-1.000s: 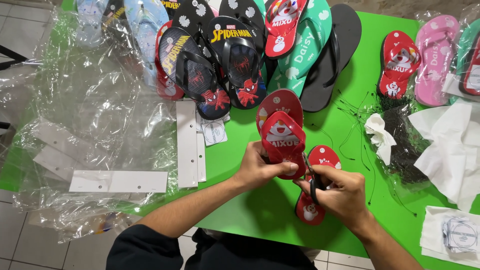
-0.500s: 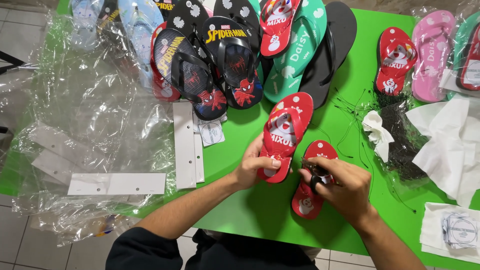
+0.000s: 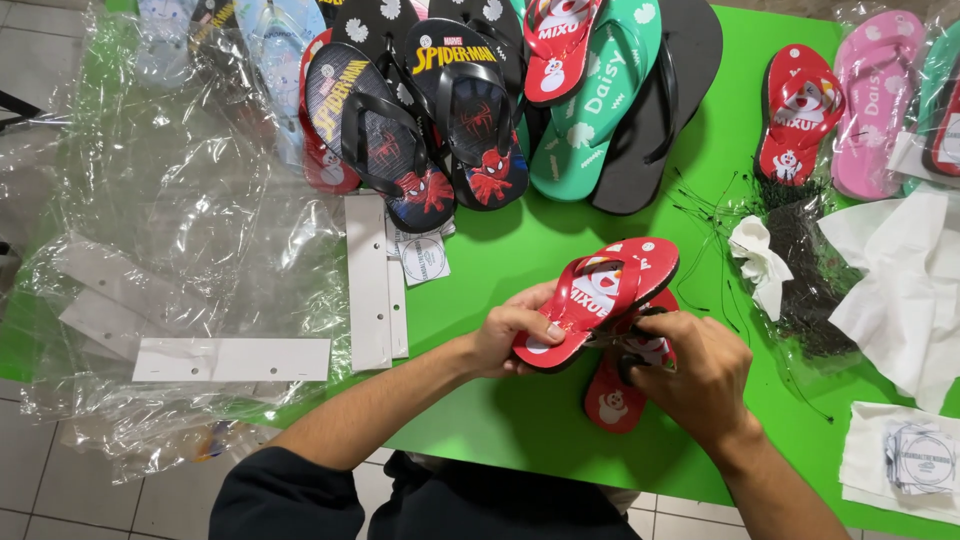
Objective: Trimming excess material from the edges of flip-flop sandals using scissors in a manufacturing setting.
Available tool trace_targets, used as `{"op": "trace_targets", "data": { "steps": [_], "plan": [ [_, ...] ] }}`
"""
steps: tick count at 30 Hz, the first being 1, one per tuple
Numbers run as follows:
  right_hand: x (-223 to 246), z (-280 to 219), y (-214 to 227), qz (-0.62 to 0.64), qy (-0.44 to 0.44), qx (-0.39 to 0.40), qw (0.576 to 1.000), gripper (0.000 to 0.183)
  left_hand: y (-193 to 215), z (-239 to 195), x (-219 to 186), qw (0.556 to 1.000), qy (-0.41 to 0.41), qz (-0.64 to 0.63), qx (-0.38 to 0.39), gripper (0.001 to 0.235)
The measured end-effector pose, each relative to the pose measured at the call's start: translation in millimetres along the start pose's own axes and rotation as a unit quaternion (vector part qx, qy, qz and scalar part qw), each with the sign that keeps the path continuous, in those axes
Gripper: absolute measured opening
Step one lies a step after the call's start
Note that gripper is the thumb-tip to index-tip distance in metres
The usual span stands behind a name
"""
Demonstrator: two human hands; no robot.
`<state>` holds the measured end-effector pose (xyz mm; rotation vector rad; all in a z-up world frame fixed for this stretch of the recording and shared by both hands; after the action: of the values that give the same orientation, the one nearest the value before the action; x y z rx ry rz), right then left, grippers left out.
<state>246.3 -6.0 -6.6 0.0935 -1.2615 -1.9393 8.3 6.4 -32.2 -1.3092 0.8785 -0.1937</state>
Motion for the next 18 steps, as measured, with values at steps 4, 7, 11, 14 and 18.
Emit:
{"op": "trace_targets", "data": {
  "steps": [4, 7, 11, 14, 18],
  "plan": [
    [-2.9, -0.9, 1.2, -0.007, 0.013, 0.005, 1.000, 0.039, 1.7, -0.5, 0.2, 1.000, 0.017, 0.002, -0.002, 0.053],
    [-3.3, -3.3, 0.8, -0.018, 0.025, 0.004, 1.000, 0.030, 4.2, -0.9, -0.7, 0.999, 0.039, 0.009, -0.005, 0.052],
    [3.5, 2.9, 7.1, -0.041, 0.047, 0.019, 0.998, 0.022, 9.1, -0.2, -2.3, 0.999, 0.054, 0.000, -0.004, 0.050],
    [6.2, 7.4, 11.8, -0.041, 0.052, 0.024, 0.998, 0.021, 6.3, 0.2, -3.9, 0.998, 0.064, -0.016, 0.004, 0.048],
    [2.5, 10.1, 16.4, -0.026, 0.051, 0.037, 0.998, 0.019, 7.2, 0.1, -4.8, 0.997, 0.075, -0.033, 0.006, 0.061]
  ]
}}
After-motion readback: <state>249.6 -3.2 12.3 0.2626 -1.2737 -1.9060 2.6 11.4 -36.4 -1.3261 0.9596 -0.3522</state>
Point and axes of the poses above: each hand's wrist, its own z-axis towards the middle knuckle, its own y-axis out of the back of the hand, x = y × z, the point moved 1 cm from there along z, towards the middle knuckle, and after that the axes turned 7 degrees about x, right-handed, at the moved point
